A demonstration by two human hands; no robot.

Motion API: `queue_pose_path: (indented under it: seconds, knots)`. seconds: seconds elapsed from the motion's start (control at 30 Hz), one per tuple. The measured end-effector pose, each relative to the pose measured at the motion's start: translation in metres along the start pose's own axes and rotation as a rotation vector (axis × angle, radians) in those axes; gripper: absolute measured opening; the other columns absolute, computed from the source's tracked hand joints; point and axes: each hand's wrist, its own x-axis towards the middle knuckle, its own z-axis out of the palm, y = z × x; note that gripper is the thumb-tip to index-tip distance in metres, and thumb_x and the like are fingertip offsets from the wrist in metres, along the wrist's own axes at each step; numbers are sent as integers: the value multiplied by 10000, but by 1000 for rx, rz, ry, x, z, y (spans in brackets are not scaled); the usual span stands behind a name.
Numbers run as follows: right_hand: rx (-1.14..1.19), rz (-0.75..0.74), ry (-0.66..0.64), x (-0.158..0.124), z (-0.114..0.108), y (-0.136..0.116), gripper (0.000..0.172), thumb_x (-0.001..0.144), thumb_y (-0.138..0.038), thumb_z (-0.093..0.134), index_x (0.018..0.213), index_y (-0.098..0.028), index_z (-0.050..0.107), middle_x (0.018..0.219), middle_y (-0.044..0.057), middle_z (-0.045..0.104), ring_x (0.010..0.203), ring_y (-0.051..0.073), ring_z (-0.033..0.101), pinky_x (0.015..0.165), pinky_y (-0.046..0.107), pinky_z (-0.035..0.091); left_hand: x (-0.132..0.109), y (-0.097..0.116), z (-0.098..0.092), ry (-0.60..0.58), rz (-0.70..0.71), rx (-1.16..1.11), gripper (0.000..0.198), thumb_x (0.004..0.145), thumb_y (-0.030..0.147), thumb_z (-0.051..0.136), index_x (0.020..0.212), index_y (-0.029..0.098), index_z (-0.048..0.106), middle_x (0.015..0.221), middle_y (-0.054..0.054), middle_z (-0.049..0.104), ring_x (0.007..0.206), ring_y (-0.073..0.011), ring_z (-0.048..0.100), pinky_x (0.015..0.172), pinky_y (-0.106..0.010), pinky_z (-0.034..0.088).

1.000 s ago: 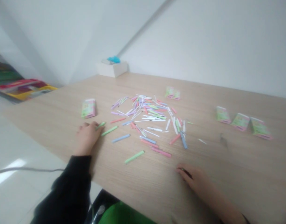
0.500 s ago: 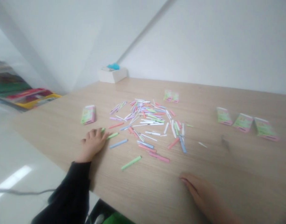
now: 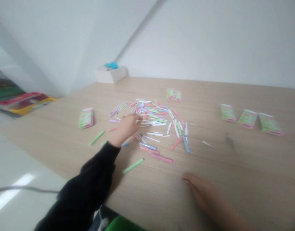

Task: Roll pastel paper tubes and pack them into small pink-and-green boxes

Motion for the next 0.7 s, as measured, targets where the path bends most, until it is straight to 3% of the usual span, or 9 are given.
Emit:
queue_pose_path:
  seconds: [0.1, 0.17, 0.3, 0.4, 0.57, 0.7]
  knots:
    - [-16, -12, -27, 1, -2, -1, 411, 975, -126, 314, 1027, -200, 715, 1043, 124, 792, 957, 230, 769, 879, 357, 627, 45, 35, 26, -67, 124, -53, 256, 969, 272, 556, 1056, 191, 783, 1140, -92, 764, 1090, -246, 692, 996, -358, 504]
    - [-29, -15, -24, 2, -3, 0, 418, 965, -104, 314, 1029, -215, 712, 1040, 109, 791, 945, 225, 768, 876, 355, 629, 67, 50, 44, -104, 149, -68, 224, 972, 268, 587, 1024, 158, 775, 1084, -109, 764, 1058, -246, 697, 974, -381, 522]
    - [-35, 15, 1, 1, -7, 0, 434, 916, -52, 338, 1022, -219, 724, 1008, 106, 792, 908, 245, 773, 841, 375, 639, 87, 60, 68, -175, 171, -80, 255, 980, 361, 647, 1082, 134, 703, 1115, -88, 724, 1047, -228, 689, 960, -464, 556]
    - [-4, 26, -27, 0, -11, -5, 477, 821, 12, 369, 1001, -229, 739, 1005, 104, 794, 913, 253, 768, 846, 374, 638, 93, 57, 77, -218, 188, -106, 270, 976, 372, 659, 1108, 138, 688, 1143, -87, 708, 1051, -228, 685, 950, -461, 566]
    - [56, 24, -29, -1, -12, -11, 543, 787, 35, 357, 1047, -244, 744, 1057, 104, 793, 942, 245, 757, 890, 374, 624, 104, 53, 71, -192, 182, -249, 167, 928, 289, 705, 953, 123, 700, 1030, -83, 731, 1016, -229, 685, 967, -450, 541]
    - [51, 8, 12, -3, -7, -4, 508, 839, -1, 343, 1074, -227, 732, 1066, 122, 786, 963, 253, 754, 893, 393, 621, 102, 55, 40, -52, 129, -480, 198, 991, 264, 536, 956, 118, 666, 1036, -134, 755, 928, -194, 687, 877, -350, 541]
